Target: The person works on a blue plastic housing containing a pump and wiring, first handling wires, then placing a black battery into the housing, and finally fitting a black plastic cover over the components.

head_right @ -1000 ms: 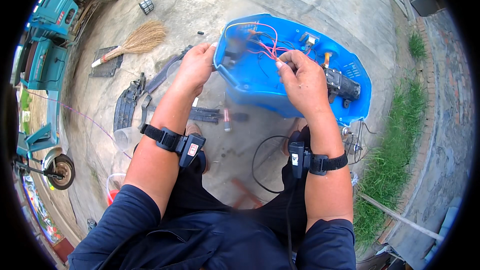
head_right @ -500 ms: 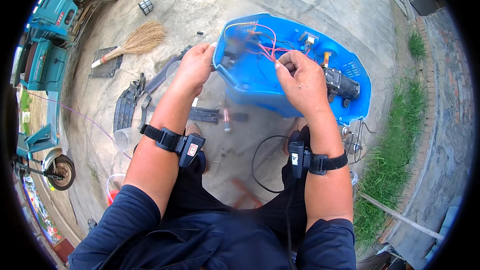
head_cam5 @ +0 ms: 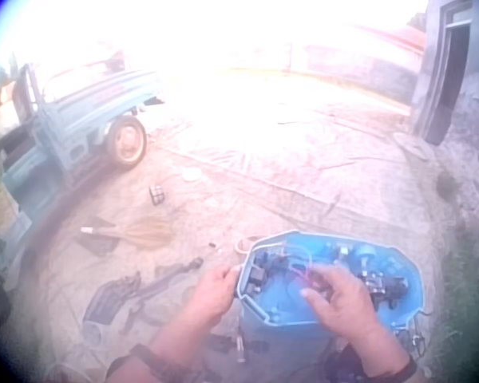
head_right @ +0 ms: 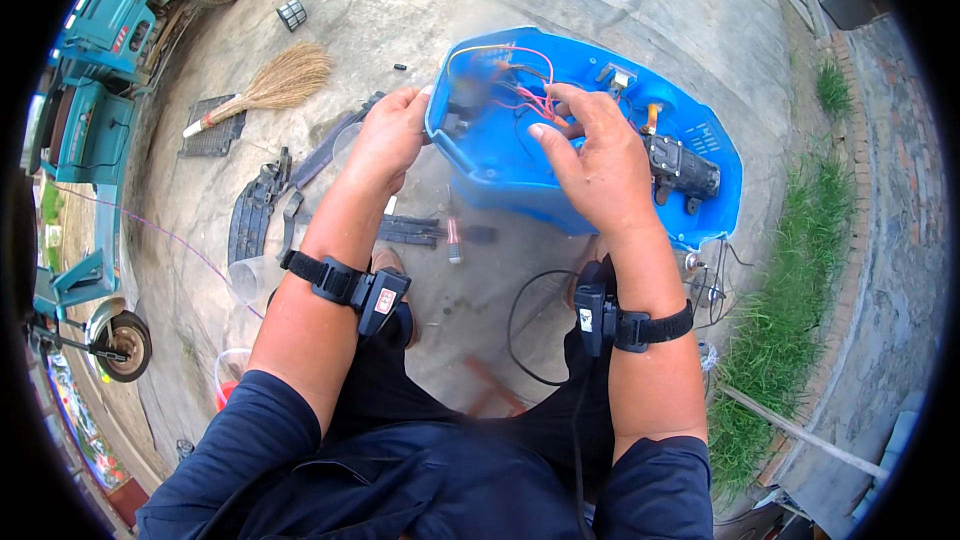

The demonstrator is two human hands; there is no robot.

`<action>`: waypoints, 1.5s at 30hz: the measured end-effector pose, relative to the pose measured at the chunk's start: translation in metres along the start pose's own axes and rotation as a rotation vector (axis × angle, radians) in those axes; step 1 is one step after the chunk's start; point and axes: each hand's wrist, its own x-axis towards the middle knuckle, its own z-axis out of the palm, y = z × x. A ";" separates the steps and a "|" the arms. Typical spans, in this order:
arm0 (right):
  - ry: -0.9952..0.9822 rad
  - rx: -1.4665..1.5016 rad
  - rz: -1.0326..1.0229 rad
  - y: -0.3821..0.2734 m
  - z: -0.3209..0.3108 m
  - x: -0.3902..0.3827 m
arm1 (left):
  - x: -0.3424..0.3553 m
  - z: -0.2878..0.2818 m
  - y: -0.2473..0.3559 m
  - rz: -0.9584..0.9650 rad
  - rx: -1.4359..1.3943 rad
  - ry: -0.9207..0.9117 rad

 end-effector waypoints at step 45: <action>-0.020 -0.093 -0.196 0.023 -0.033 0.005 | 0.001 0.001 0.002 0.009 0.070 0.004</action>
